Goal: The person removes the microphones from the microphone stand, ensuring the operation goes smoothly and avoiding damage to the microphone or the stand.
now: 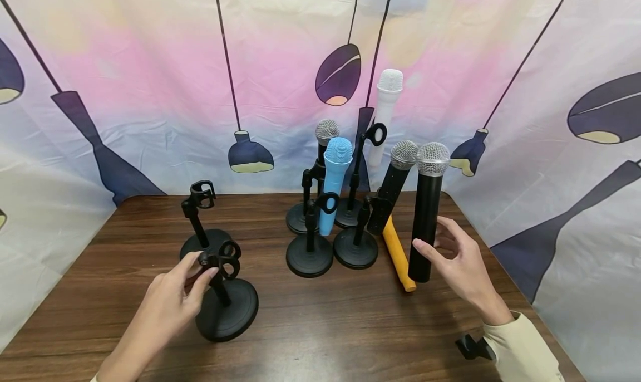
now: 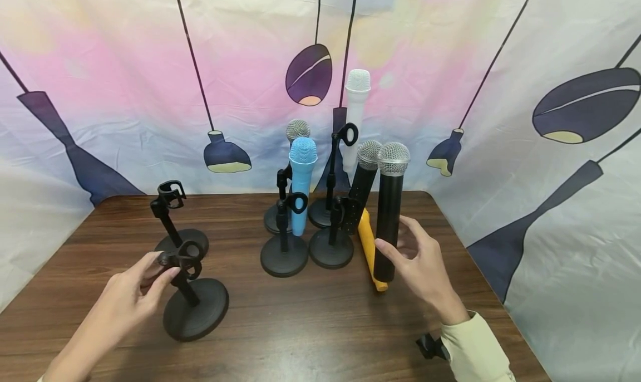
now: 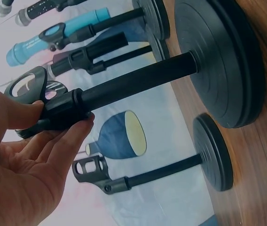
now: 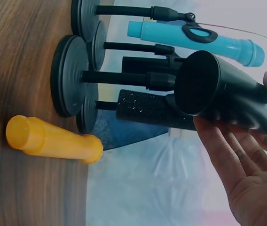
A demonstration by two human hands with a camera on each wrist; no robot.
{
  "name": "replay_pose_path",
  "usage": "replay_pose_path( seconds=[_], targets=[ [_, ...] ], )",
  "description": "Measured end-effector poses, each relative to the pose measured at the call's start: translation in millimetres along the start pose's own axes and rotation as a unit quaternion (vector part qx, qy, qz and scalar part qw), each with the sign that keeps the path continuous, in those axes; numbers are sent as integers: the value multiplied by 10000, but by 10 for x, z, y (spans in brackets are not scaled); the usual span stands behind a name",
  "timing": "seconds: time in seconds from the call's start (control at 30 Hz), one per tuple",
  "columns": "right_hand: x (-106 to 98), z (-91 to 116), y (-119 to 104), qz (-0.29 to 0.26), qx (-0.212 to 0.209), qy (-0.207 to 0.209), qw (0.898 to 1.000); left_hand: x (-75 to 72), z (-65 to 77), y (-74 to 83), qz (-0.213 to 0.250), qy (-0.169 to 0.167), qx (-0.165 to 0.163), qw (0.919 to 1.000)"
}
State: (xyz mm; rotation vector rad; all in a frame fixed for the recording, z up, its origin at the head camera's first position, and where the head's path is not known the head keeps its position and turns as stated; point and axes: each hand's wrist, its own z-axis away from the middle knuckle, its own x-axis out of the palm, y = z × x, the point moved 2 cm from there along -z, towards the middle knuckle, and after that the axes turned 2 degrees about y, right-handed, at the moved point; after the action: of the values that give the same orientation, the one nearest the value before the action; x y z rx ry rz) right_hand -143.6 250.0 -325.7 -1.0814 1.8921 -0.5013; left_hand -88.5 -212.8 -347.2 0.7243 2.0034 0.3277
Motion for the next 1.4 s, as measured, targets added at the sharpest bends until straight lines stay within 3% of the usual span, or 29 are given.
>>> replay_pose_path(
  seconds=[0.47,0.8,1.1,1.27,1.4],
  targets=[
    [-17,-3,262,409,340,-138,9985,-187,32,-226,-154,-24,-418,9990],
    [-28,-14,420,676,719,-341,9945,-272,29,-359,-193,29,-434,9989],
    [-41,-61,620,971,1344,-792,9830,-329,15,-450,-249,67,-397,9989],
    [-15,-75,728,1129,1508,-1112,9758,-361,-2,-503,-255,222,-265,9991],
    [17,-86,813,1270,1562,-1333,9704,-378,-8,-533,-274,187,-344,9989]
  ],
)
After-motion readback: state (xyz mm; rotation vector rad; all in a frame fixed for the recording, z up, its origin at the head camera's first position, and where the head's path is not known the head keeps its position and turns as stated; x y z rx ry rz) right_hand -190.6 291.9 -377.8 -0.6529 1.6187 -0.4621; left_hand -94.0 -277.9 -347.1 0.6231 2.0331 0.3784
